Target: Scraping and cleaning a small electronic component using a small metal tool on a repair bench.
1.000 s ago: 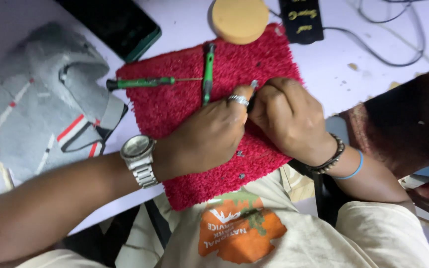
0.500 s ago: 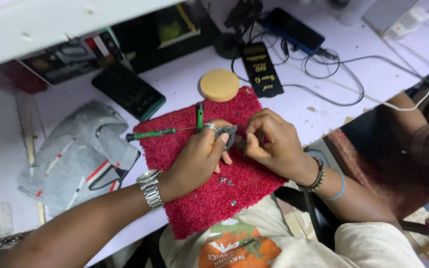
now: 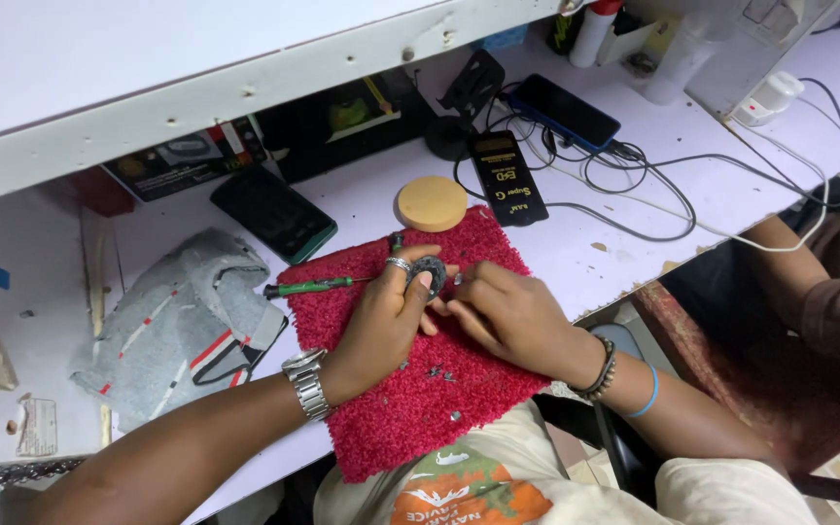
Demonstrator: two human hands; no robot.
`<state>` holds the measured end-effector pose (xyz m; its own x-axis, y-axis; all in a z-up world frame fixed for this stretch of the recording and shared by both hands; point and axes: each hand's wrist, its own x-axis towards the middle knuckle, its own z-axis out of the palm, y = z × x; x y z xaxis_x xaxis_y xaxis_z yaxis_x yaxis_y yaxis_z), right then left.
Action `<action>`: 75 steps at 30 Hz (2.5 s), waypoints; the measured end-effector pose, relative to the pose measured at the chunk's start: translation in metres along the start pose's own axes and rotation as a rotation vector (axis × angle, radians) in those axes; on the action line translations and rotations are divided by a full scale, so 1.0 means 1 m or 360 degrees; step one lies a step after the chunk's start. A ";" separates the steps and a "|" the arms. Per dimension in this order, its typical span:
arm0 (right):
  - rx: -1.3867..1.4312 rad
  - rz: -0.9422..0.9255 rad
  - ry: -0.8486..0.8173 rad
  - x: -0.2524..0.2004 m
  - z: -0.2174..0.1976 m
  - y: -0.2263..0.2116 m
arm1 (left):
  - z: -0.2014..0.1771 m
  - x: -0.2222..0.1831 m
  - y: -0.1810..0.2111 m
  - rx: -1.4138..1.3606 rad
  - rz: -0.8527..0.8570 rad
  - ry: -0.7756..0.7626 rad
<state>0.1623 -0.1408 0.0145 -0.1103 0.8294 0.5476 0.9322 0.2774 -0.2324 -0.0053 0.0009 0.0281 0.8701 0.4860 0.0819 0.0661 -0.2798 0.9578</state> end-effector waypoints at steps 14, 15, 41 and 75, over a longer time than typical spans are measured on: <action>0.0132 -0.0186 0.0271 -0.005 0.000 0.006 | -0.010 0.003 0.005 0.0112 0.0344 0.0135; 0.0096 -0.0167 0.0316 -0.008 0.001 0.007 | -0.011 0.003 0.004 0.0226 0.0409 0.0166; 0.0028 0.0126 -0.0122 0.014 -0.021 0.001 | -0.006 -0.048 0.031 0.1006 0.1768 -0.0021; 0.1420 -0.0628 -0.0417 0.053 -0.100 -0.079 | -0.005 -0.019 0.021 -0.1061 0.0326 -0.0283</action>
<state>0.1173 -0.1673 0.1417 -0.5277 0.6506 0.5462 0.2264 0.7275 -0.6477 -0.0230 -0.0095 0.0480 0.9034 0.3197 0.2859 -0.3695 0.2417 0.8972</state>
